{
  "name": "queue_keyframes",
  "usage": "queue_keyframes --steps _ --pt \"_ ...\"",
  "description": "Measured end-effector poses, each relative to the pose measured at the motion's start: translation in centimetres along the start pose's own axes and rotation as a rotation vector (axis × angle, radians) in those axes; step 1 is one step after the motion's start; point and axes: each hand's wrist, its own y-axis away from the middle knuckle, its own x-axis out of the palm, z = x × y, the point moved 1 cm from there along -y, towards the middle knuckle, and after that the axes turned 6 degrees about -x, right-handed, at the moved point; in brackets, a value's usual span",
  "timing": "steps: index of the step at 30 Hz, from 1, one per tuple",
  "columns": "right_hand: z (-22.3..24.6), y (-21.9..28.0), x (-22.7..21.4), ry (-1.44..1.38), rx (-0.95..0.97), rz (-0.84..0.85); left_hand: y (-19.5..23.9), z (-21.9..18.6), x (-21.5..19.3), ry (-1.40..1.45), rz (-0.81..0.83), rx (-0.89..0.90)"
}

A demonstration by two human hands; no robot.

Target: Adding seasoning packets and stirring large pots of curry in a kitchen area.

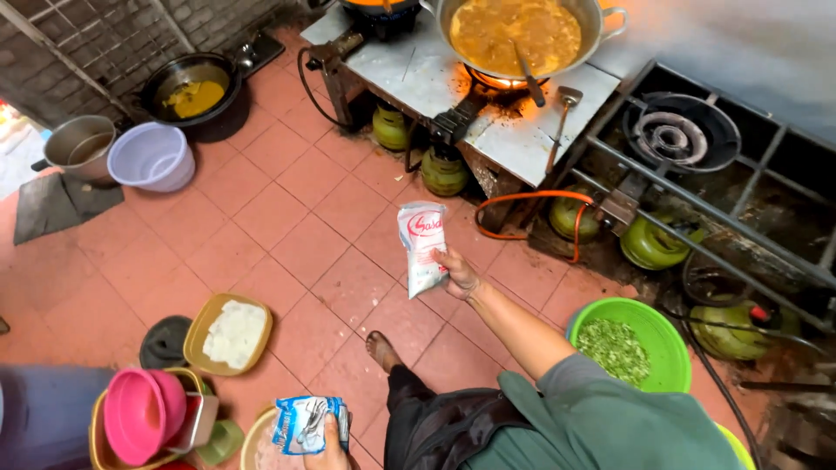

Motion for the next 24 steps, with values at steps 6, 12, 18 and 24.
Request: queue_keyframes --steps 6,12,18,24 --pt "3.6 -19.7 -0.4 0.069 -0.128 -0.083 -21.0 -5.1 12.6 0.07 0.025 -0.177" --pt "8.3 -34.6 -3.6 0.123 -0.238 -0.277 -40.4 -7.9 27.6 -0.183 0.315 -0.181" --pt "18.2 -51.5 -11.6 0.322 -0.372 -0.491 -54.4 -3.5 42.6 -0.236 0.474 -0.163" --pt "30.2 -73.0 -18.2 0.582 -0.471 -0.651 -65.5 -1.9 55.4 -0.098 0.348 -0.373"
